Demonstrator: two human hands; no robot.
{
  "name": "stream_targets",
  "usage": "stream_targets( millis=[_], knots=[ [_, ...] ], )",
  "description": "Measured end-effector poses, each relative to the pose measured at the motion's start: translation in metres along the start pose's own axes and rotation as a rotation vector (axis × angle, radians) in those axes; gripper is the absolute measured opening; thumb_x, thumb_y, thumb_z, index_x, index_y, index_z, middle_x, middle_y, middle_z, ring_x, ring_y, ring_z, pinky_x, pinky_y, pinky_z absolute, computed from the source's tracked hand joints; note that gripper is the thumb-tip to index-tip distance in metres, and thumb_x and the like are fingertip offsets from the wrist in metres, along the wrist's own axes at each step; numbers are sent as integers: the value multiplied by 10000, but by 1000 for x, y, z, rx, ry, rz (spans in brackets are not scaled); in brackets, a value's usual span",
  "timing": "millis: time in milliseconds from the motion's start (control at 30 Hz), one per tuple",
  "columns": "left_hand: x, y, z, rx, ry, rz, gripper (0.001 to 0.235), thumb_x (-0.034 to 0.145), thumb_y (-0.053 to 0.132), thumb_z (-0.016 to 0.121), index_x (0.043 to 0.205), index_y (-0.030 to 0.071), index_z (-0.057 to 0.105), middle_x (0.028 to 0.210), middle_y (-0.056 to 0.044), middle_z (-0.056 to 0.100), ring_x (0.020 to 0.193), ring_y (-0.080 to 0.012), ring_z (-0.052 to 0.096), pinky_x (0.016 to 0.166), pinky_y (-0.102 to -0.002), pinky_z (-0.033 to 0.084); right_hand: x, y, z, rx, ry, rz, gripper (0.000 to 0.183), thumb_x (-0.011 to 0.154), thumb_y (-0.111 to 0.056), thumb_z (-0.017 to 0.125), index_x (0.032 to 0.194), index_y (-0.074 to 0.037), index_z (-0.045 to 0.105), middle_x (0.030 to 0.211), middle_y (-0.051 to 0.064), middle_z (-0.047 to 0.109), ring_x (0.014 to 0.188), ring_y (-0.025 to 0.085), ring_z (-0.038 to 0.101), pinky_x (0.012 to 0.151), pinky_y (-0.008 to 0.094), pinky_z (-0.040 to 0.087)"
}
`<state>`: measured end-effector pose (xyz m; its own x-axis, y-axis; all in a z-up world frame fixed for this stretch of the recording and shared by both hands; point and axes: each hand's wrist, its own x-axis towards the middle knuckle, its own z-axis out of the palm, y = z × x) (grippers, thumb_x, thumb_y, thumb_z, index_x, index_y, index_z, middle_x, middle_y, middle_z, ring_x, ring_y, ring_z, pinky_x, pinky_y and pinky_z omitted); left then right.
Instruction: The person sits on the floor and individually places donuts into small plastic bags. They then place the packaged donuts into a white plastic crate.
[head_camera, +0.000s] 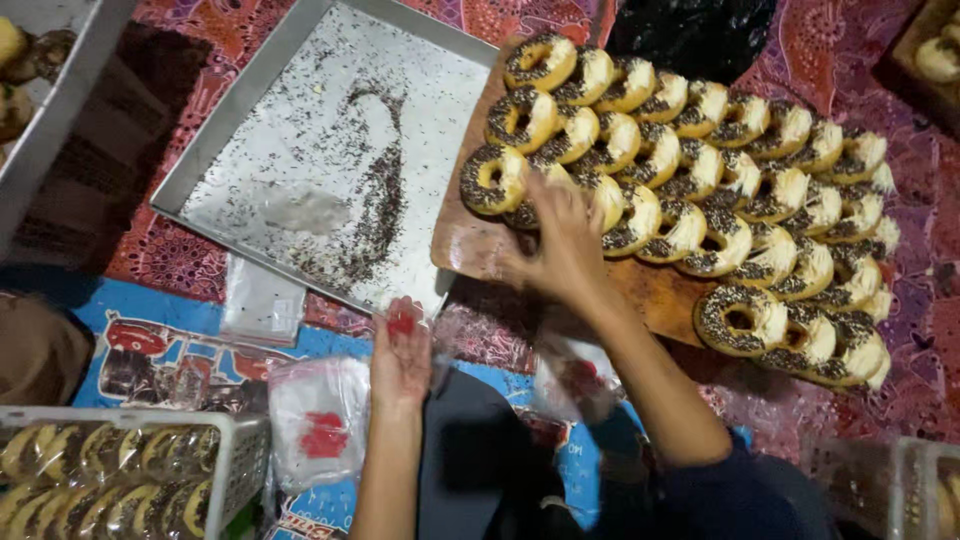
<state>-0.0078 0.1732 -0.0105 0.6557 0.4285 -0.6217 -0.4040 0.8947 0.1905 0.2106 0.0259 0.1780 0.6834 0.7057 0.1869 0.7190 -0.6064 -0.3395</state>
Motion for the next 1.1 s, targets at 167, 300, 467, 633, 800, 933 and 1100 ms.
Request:
stream_targets(
  millis=[167, 300, 467, 633, 800, 933, 1100],
  knots=[
    [-6, 13, 57, -34, -264, -23, 526, 1113, 434, 374, 1375, 17, 559, 1400, -112, 635, 1317, -262, 611, 1120, -440, 498, 88, 14, 7, -84, 0, -9, 1382, 563, -490, 959, 1630, -134, 157, 1418, 152, 569, 1413, 417, 437, 1164, 713, 140],
    [-21, 2, 84, -331, -503, -255, 565, 1124, 422, 352, 1496, 6, 440, 1526, -185, 556, 1378, -331, 529, 986, -380, 536, 5, -10, -39, 433, 54, -30, 1282, 667, -173, 887, 1657, -113, 76, 1512, 267, 497, 1363, 388, 550, 1137, 534, 430],
    [-59, -39, 113, 58, -122, -129, 535, 1019, 415, 344, 1435, 93, 438, 1435, -95, 550, 1221, -229, 644, 845, -340, 652, -129, -23, -74, 1093, 155, 59, 1401, 631, -18, 859, 1654, -130, -92, 1373, 216, 506, 1293, 312, 597, 1085, 428, 533],
    [-119, -95, 131, 138, -508, -110, 440, 1123, 276, 579, 1491, 60, 470, 1482, -121, 623, 903, -73, 607, 581, -172, 444, -192, -10, -45, 824, 288, 155, 1390, 619, 29, 865, 1664, -132, -37, 1358, 202, 566, 1237, 302, 613, 1078, 409, 502],
    [-167, -138, 157, 387, -216, 1, 518, 914, 107, 691, 1384, 190, 489, 1200, -34, 708, 1000, -141, 712, 747, -251, 574, -212, -5, -68, 751, 427, 216, 1378, 632, 14, 850, 1669, -127, -45, 1347, 189, 584, 1221, 281, 628, 1068, 390, 519],
    [-184, -175, 153, 256, -257, -62, 331, 933, 149, 683, 1247, 113, 585, 1113, -66, 718, 990, -207, 709, 816, -349, 614, -233, 4, -111, 883, 304, 92, 1405, 688, -49, 904, 1656, -117, -113, 1479, 239, 506, 1342, 304, 554, 1127, 393, 458],
    [-178, -219, 128, 236, -210, -229, 279, 918, 191, 684, 1161, 55, 668, 1069, -124, 727, 963, -278, 711, 825, -425, 600, -266, 7, -122, 629, 330, 256, 1363, 662, -158, 950, 1651, -81, 15, 1440, 205, 592, 1350, 301, 578, 1101, 433, 450]
  ],
)
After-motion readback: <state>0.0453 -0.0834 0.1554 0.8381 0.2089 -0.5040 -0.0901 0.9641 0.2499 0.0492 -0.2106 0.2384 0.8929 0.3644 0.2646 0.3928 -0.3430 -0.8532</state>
